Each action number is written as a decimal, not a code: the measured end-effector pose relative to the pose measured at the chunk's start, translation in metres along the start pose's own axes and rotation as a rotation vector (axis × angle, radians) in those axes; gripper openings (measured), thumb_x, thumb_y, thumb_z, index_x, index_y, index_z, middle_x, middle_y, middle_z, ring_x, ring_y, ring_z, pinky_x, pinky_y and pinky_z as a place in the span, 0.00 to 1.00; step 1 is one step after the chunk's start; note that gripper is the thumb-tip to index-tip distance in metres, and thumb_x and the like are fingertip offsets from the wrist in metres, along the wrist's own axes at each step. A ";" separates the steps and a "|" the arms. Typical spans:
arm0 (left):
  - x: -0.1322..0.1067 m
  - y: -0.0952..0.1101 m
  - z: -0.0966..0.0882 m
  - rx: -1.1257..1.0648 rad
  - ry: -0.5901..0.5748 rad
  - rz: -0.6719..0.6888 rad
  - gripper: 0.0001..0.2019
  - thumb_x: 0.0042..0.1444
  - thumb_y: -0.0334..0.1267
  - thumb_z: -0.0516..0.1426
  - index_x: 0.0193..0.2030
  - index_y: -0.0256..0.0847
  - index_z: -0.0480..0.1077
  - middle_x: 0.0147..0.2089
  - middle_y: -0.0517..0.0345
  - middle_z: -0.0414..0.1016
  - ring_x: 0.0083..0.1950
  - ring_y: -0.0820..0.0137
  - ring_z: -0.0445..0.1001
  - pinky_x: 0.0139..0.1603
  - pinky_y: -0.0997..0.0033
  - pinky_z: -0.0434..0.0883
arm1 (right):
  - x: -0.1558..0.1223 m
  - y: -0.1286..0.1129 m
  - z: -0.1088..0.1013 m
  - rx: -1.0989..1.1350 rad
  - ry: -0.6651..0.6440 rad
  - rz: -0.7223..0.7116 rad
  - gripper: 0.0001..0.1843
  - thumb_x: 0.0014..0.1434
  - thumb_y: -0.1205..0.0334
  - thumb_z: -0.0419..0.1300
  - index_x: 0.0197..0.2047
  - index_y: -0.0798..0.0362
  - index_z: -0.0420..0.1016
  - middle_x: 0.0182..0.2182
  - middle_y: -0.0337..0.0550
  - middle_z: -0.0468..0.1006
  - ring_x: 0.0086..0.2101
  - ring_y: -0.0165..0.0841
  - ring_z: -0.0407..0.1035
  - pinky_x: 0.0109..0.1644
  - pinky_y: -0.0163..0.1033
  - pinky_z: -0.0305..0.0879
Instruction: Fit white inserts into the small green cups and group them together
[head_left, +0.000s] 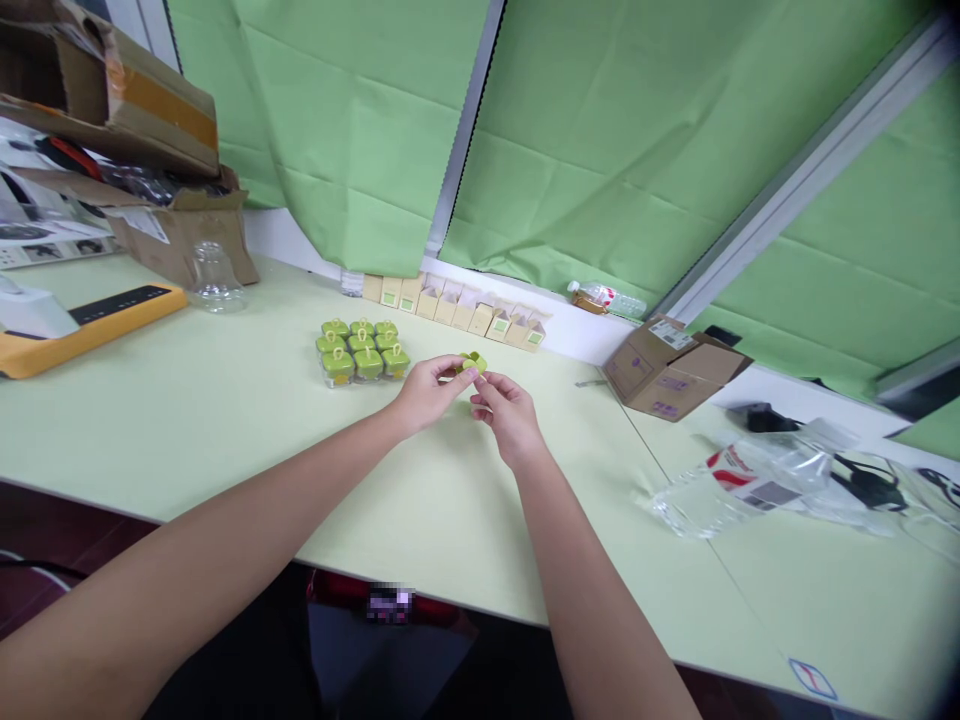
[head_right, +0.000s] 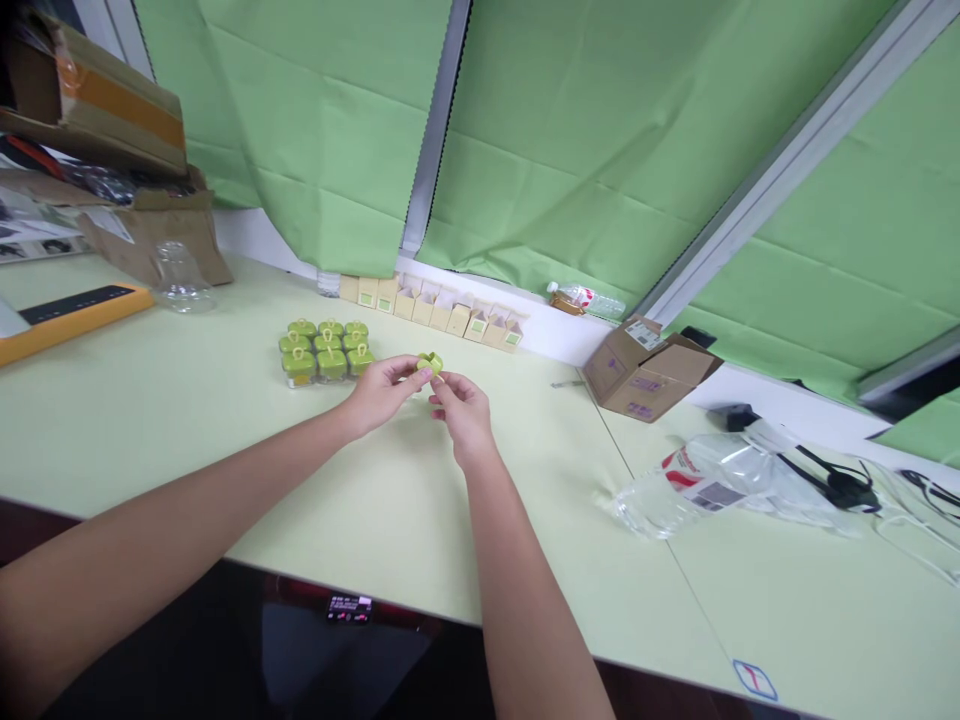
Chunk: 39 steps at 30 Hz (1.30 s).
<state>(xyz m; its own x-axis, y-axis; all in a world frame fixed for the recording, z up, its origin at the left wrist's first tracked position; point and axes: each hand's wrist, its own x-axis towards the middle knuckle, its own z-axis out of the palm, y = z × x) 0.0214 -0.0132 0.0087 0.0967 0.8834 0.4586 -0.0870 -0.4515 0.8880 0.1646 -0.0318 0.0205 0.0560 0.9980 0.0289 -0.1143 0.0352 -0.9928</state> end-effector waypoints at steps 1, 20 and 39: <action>0.000 0.000 0.000 0.002 -0.002 0.000 0.17 0.54 0.51 0.62 0.40 0.39 0.77 0.41 0.54 0.79 0.43 0.67 0.75 0.47 0.66 0.72 | 0.000 -0.001 -0.001 0.017 -0.002 0.012 0.20 0.43 0.50 0.71 0.38 0.51 0.78 0.36 0.41 0.78 0.31 0.30 0.71 0.32 0.35 0.67; -0.002 -0.002 -0.004 -0.019 -0.166 -0.013 0.19 0.55 0.54 0.60 0.38 0.37 0.76 0.38 0.55 0.76 0.42 0.67 0.74 0.49 0.65 0.72 | 0.001 0.005 -0.001 0.258 0.000 0.068 0.14 0.39 0.62 0.74 0.31 0.55 0.80 0.24 0.38 0.76 0.27 0.26 0.67 0.31 0.33 0.66; -0.002 -0.004 -0.005 -0.105 -0.199 -0.064 0.14 0.57 0.44 0.57 0.47 0.40 0.73 0.48 0.52 0.77 0.48 0.65 0.76 0.50 0.63 0.73 | 0.004 0.005 -0.002 0.281 0.057 0.078 0.12 0.48 0.58 0.71 0.36 0.51 0.80 0.35 0.42 0.82 0.33 0.31 0.74 0.34 0.35 0.72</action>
<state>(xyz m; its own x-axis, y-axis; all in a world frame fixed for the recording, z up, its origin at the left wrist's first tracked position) 0.0170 -0.0127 0.0036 0.2981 0.8627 0.4085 -0.1764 -0.3708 0.9118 0.1667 -0.0278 0.0158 0.0911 0.9940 -0.0609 -0.3902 -0.0206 -0.9205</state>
